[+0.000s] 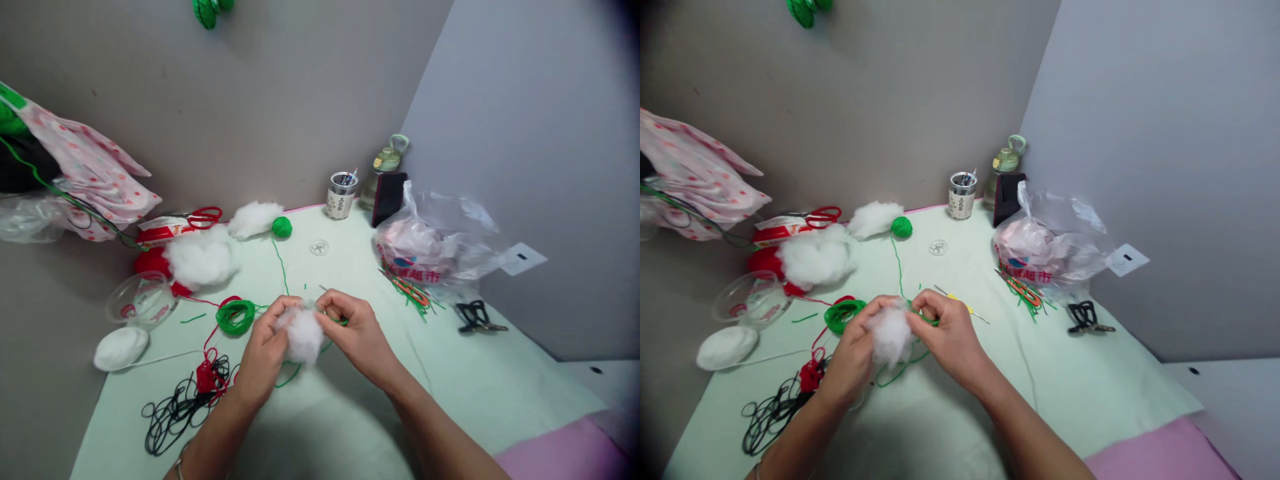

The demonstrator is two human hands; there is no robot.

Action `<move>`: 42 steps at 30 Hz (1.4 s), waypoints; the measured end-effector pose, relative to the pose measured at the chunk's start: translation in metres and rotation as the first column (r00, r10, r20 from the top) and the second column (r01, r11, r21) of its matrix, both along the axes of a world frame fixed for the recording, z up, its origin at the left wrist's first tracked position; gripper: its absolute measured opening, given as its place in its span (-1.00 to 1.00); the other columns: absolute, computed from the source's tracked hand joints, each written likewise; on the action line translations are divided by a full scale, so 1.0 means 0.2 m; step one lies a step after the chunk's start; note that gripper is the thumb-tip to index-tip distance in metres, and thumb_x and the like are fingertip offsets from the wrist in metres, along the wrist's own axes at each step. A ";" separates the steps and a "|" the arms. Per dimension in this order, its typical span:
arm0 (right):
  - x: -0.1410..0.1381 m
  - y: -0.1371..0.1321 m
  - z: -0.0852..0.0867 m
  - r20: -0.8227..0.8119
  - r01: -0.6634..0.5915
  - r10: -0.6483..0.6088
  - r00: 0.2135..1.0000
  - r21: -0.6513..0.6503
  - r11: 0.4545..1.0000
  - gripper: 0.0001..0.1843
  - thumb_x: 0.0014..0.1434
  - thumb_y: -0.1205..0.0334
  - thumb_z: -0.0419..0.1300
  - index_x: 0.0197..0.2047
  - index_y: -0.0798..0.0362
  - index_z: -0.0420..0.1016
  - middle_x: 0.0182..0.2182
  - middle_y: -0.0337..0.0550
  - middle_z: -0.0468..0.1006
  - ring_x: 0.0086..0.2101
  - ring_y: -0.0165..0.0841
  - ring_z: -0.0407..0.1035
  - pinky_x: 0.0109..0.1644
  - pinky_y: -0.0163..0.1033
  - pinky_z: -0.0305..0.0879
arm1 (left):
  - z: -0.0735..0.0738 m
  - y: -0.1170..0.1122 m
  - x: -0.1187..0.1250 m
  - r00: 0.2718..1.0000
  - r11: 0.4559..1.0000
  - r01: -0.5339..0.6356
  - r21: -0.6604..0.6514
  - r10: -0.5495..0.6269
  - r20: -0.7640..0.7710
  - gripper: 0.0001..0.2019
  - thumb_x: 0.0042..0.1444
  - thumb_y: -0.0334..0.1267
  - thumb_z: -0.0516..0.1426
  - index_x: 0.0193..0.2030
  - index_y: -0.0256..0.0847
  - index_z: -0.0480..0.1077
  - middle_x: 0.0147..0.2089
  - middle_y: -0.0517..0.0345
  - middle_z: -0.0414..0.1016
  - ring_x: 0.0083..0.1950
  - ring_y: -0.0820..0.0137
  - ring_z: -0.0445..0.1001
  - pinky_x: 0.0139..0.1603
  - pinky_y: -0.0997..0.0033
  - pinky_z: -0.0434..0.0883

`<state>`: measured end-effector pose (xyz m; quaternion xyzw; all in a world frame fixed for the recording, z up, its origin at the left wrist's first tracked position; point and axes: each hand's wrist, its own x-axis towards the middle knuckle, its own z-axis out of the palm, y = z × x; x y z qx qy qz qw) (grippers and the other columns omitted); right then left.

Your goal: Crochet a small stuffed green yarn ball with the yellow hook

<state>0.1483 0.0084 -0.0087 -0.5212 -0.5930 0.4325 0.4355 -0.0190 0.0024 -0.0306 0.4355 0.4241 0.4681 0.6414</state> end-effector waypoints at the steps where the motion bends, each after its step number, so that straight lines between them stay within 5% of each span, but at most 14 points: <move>1: 0.00 0.00 0.01 0.009 0.007 -0.007 1.000 0.000 1.000 -0.84 0.10 0.20 0.18 -0.48 0.02 0.34 -0.62 -0.45 0.02 -0.53 -0.48 -0.06 -0.42 -0.28 -0.09 | 0.00 0.00 0.00 0.999 1.000 -0.011 -0.024 0.012 0.031 -0.74 0.15 -0.11 0.30 -0.11 -0.21 0.48 -0.33 0.20 0.42 -0.39 0.48 0.23 -0.42 0.56 0.22; 5: -0.01 -0.02 0.02 0.043 0.028 -0.028 0.999 -0.005 1.000 -0.80 0.10 0.19 0.18 -0.51 0.02 0.32 -0.61 -0.43 0.06 -0.53 -0.48 -0.04 -0.42 -0.29 -0.09 | 0.01 0.00 0.00 0.992 0.998 0.033 -0.059 -0.026 0.120 -0.51 0.15 0.21 0.28 -0.10 -0.23 0.49 -0.30 0.13 0.45 -0.31 0.42 0.33 -0.33 0.54 0.32; 10: 0.00 -0.03 0.03 0.046 -0.015 0.015 0.999 -0.005 1.000 -0.79 0.12 0.23 0.19 -0.52 0.02 0.30 -0.60 -0.42 0.07 -0.51 -0.48 -0.03 -0.41 -0.29 -0.08 | 0.01 0.02 -0.02 0.991 0.991 0.116 -0.068 -0.111 0.077 -0.63 0.06 -0.02 0.40 -0.15 -0.22 0.48 -0.31 0.17 0.45 -0.32 0.45 0.34 -0.32 0.55 0.32; 15: 0.02 -0.04 0.04 0.006 -0.124 0.125 0.992 -0.076 0.989 -0.78 0.24 0.20 0.16 -0.44 0.03 0.35 -0.60 -0.42 0.12 -0.52 -0.48 0.02 -0.40 -0.30 -0.02 | 0.00 0.04 -0.03 0.993 0.996 0.093 -0.002 -0.093 -0.077 -0.64 0.03 0.00 0.37 -0.20 -0.22 0.46 -0.37 0.22 0.39 -0.40 0.45 0.27 -0.41 0.51 0.25; 21: -0.01 -0.06 0.05 0.085 -0.213 0.216 0.973 -0.038 0.976 -0.80 0.34 0.24 0.10 -0.36 0.02 0.32 -0.59 -0.45 0.12 -0.53 -0.49 0.02 -0.40 -0.31 -0.02 | 0.03 0.04 -0.01 0.952 0.985 -0.103 0.139 0.138 -0.272 -0.84 -0.01 -0.24 0.25 -0.31 -0.17 0.36 -0.29 0.20 0.44 -0.31 0.40 0.35 -0.28 0.46 0.33; 27: -0.03 -0.08 0.02 0.183 -0.243 0.229 0.956 0.056 0.968 -0.88 0.28 0.30 0.14 -0.33 0.01 0.30 -0.56 -0.45 0.09 -0.52 -0.49 -0.01 -0.38 -0.32 -0.03 | 0.01 0.03 0.01 0.904 0.923 -0.227 0.311 0.319 -0.284 -0.88 0.00 -0.30 0.20 -0.30 -0.14 0.34 -0.27 0.20 0.44 -0.23 0.34 0.41 -0.17 0.41 0.35; 32: -0.04 -0.06 -0.01 0.217 -0.069 0.035 0.976 0.147 0.987 -0.86 0.25 0.24 0.18 -0.37 0.00 0.37 -0.58 -0.42 0.13 -0.53 -0.48 0.02 -0.40 -0.32 -0.02 | 0.02 0.01 -0.01 0.960 0.977 -0.118 0.179 0.158 -0.231 -0.90 0.17 -0.23 0.22 -0.23 -0.15 0.38 -0.25 0.20 0.43 -0.26 0.38 0.36 -0.23 0.45 0.32; 38: -0.02 -0.04 0.01 0.155 0.074 -0.088 0.984 0.097 0.993 -0.85 0.12 0.25 0.14 -0.48 -0.01 0.30 -0.62 -0.41 0.06 -0.54 -0.47 -0.02 -0.43 -0.30 -0.06 | 0.06 0.01 -0.02 0.998 1.000 -0.001 0.027 -0.001 0.060 -0.62 0.32 0.15 0.15 -0.17 -0.16 0.47 -0.12 0.11 0.46 -0.14 0.35 0.39 -0.15 0.48 0.36; 42: -0.01 -0.03 0.02 0.097 0.050 -0.051 0.994 0.006 0.999 -0.87 0.07 0.26 0.13 -0.50 0.00 0.32 -0.61 -0.42 0.04 -0.53 -0.47 -0.02 -0.42 -0.30 -0.06 | 0.07 0.03 -0.02 0.997 1.000 0.010 0.011 -0.011 0.080 -0.73 0.24 -0.03 0.29 -0.30 -0.20 0.46 -0.08 0.14 0.45 -0.16 0.41 0.39 -0.22 0.56 0.35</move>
